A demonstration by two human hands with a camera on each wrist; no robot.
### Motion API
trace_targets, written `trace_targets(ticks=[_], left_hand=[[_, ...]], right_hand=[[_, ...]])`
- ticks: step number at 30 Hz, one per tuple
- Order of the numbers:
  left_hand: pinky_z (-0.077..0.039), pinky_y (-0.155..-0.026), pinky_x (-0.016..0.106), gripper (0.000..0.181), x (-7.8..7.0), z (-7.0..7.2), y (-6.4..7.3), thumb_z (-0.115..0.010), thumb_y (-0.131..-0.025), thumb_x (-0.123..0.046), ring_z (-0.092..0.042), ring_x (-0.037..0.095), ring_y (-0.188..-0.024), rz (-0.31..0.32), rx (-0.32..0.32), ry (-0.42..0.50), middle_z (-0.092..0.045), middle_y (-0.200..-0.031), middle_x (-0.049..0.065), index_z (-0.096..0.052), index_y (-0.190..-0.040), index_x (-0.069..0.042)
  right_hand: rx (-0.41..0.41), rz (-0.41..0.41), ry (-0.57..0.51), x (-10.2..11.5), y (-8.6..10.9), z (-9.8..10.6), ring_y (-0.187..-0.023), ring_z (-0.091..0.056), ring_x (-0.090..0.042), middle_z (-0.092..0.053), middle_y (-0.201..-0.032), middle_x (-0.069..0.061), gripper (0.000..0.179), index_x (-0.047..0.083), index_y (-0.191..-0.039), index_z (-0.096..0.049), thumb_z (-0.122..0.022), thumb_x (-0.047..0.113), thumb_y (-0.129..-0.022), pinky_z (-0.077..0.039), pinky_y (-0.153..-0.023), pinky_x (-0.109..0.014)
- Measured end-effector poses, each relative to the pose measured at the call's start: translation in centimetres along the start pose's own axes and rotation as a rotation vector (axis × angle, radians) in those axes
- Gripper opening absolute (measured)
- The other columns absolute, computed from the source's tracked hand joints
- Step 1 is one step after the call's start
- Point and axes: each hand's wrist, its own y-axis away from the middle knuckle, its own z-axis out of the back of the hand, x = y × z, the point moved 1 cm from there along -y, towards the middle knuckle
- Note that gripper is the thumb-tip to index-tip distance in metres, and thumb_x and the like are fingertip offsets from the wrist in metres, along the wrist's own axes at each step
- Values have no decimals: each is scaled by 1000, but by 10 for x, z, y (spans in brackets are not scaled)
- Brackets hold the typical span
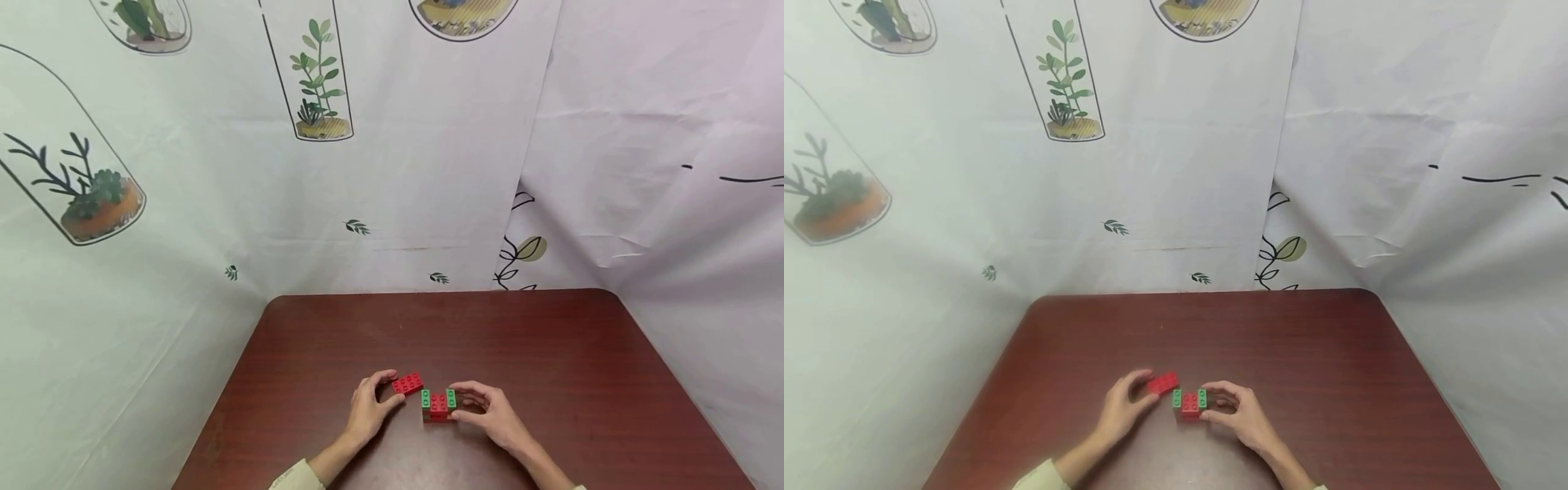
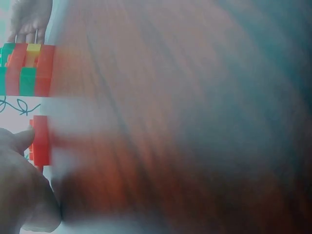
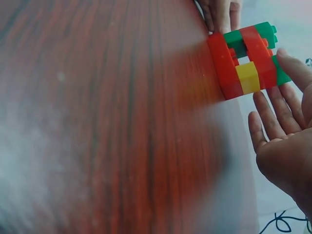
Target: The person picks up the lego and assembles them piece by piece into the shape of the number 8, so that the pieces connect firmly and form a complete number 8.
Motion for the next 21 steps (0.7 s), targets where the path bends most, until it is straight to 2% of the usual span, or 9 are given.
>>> trace_targets(ticks=[3,9,16,21], left_hand=[[-49,-96,47,44,-1,0,1,-92,-84,-23,-65,25,-111,2,-4,-12,-76,-119,-3,-76,-124,-13],[-49,-95,51,40,-3,-1,2,-92,-85,-22,-65,26,-112,-21,-17,-27,-77,-118,-3,-77,-122,-14],[-47,-99,54,39,-1,0,1,-91,-86,-24,-64,26,-115,14,14,-21,-76,-119,-4,-77,-121,-15],[-48,-98,54,39,0,0,0,-92,-85,-23,-65,27,-114,7,20,-28,-77,-118,-4,-77,-120,-16]], right_hand=[[-8,14,1,1,1,-1,-111,-71,-13,-74,-122,-19,43,-2,-129,-70,-85,6,-90,-57,-95,-31],[-4,-14,-18,4,1,-1,-110,-70,-13,-74,-122,-20,40,-3,-129,-70,-82,5,-92,-57,-94,-31],[-11,-34,-11,5,1,-2,-108,-72,-17,-75,-119,-18,38,0,-128,-72,-83,7,-93,-58,-93,-32],[-11,-32,-9,5,1,-3,-106,-73,-20,-76,-117,-18,38,1,-128,-72,-83,8,-92,-58,-91,-29]])
